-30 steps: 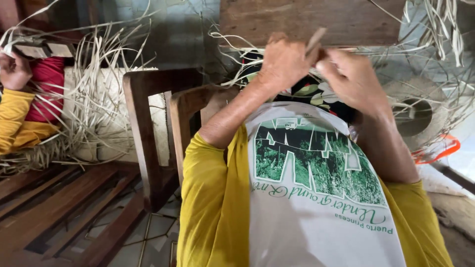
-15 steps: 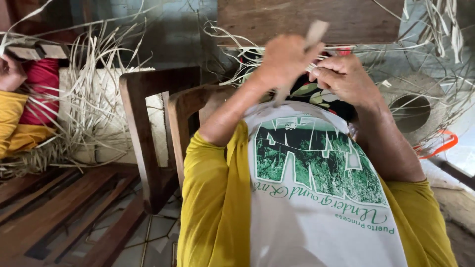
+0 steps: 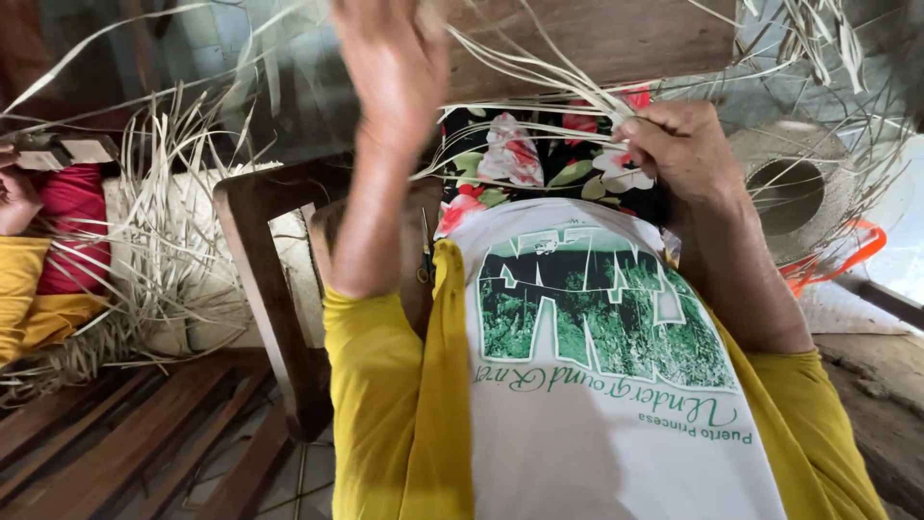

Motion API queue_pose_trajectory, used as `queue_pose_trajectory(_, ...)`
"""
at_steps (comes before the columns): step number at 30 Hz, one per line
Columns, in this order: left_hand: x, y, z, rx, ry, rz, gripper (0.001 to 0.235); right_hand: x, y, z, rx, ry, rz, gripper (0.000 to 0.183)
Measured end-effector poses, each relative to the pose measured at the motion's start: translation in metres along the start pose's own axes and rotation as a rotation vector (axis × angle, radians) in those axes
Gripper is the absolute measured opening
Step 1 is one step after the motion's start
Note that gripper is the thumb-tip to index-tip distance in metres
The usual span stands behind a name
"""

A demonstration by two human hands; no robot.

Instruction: A person is rapidly weaving long, thin fibers together to create a handcrafted item, using their hands and occasionally a small wooden guide.

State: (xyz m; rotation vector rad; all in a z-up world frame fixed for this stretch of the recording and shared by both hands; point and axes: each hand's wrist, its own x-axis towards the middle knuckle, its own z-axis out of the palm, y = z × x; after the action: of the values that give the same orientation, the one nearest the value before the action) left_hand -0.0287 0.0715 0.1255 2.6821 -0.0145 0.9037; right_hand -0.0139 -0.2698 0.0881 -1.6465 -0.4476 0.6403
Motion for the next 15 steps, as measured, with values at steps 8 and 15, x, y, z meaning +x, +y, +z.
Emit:
queue_pose_trajectory(8,-0.103,0.097,0.052,-1.033,-0.06,-0.582,0.019,0.018,-0.01,0.037,0.273,-0.007,-0.106,0.014)
queue_pose_trajectory(15,-0.086,0.113,0.034,-1.694,-0.008,-0.964,0.012,0.02,-0.014,0.063,0.28,0.009,0.012,0.01)
